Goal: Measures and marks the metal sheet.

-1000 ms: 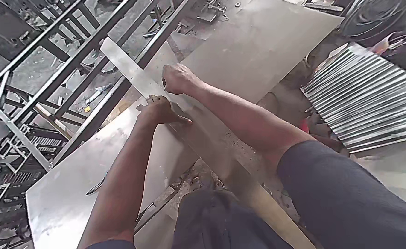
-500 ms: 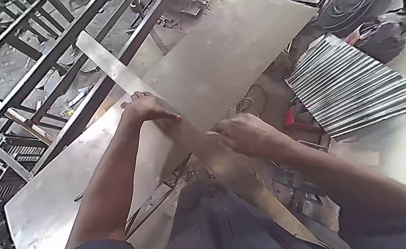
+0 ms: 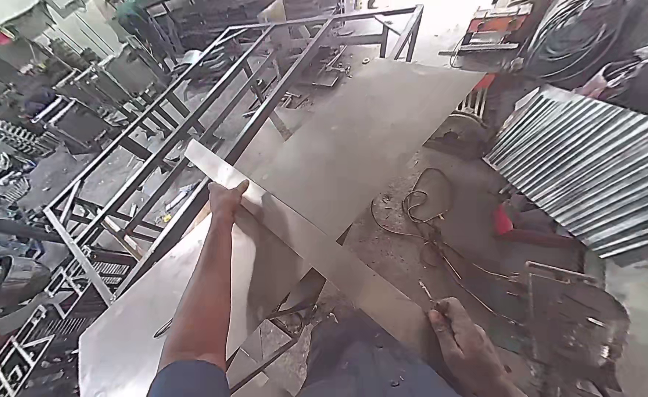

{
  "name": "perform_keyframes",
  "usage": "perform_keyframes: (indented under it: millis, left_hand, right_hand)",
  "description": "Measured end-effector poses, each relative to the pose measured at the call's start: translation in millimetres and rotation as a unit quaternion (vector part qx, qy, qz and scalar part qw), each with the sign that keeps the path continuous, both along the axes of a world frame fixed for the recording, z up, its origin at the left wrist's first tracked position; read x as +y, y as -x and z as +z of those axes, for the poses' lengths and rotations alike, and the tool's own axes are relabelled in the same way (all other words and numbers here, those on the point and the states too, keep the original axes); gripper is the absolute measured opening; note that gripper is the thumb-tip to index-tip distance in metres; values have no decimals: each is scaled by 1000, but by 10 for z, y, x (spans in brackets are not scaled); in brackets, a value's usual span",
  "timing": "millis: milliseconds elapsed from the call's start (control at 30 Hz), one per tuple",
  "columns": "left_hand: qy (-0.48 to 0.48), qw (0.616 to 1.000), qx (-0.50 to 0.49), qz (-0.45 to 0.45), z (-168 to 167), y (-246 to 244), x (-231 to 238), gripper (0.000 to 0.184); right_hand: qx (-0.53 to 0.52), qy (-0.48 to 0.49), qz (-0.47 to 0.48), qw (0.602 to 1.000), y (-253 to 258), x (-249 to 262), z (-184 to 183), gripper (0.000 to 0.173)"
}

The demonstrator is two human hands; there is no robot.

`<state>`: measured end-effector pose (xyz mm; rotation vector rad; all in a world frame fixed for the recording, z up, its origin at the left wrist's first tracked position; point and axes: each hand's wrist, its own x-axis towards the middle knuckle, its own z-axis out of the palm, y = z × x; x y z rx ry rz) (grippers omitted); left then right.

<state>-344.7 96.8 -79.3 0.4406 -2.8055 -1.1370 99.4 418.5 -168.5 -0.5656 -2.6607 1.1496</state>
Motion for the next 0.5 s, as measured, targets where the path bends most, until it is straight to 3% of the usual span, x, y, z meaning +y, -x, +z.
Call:
perform_keyframes:
  millis: [167, 333, 400, 433, 500]
  left_hand:
    - [-318, 944, 60, 62, 234, 201, 79, 79]
    - [-524, 842, 126, -4, 915, 236, 220, 14]
    - [-545, 825, 143, -38, 1181, 345, 181, 13]
    - [-517, 841, 151, -45, 1303, 373, 180, 18]
    - [-418, 895, 149, -46, 1380, 402, 161, 48]
  right_hand:
    - [85, -10, -55, 995, 40, 395, 194, 44]
    - [200, -46, -36, 978, 249, 1040, 523, 42]
    - [235, -72, -29, 969, 430, 1219, 617, 37]
    - [249, -76, -37, 965, 548, 1266, 668, 37]
    - [263, -67, -56, 961, 787, 1375, 786, 37]
